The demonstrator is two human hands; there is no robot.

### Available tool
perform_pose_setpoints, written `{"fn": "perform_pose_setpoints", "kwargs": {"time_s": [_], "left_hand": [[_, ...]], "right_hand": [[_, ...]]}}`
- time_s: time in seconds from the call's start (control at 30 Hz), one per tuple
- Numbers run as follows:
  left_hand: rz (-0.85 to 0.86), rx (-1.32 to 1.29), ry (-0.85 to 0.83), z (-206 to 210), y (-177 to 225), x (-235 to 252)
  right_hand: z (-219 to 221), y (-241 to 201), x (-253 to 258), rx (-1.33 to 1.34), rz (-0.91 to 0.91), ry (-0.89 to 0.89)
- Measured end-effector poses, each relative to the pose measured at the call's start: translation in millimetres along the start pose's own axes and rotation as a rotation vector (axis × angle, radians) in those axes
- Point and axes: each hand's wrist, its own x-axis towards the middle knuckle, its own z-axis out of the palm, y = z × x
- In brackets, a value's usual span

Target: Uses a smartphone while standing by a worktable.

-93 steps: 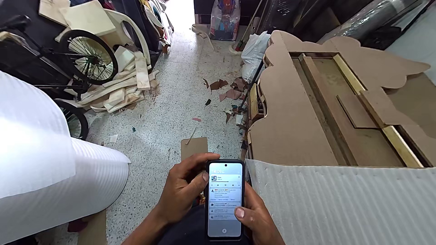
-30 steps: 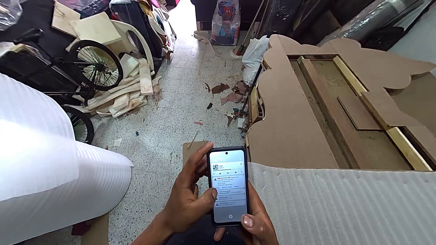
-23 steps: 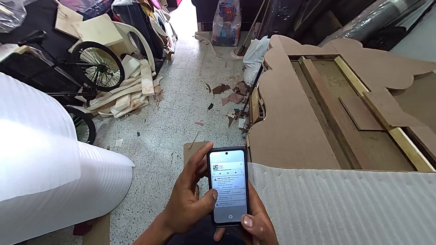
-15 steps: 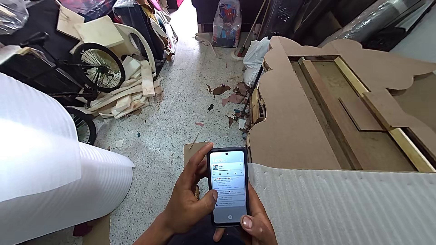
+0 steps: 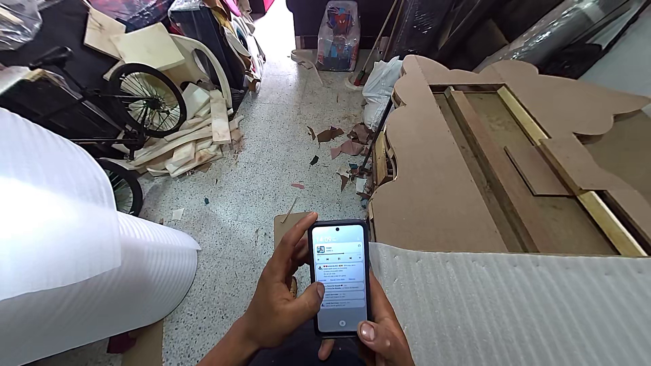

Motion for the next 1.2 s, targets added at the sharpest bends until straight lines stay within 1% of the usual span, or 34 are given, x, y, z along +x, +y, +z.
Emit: {"fn": "perform_pose_setpoints", "kwargs": {"time_s": [0.63, 1.2], "left_hand": [[-0.011, 0.002, -0.004, 0.8, 0.1, -0.5], [-0.01, -0.014, 0.014, -3.7, -0.9, -1.5]], "right_hand": [[2.4, -2.3, -2.7, -0.021, 0.01, 0.009], [1.0, 4.4, 2.2, -0.017, 0.008, -0.006]]}}
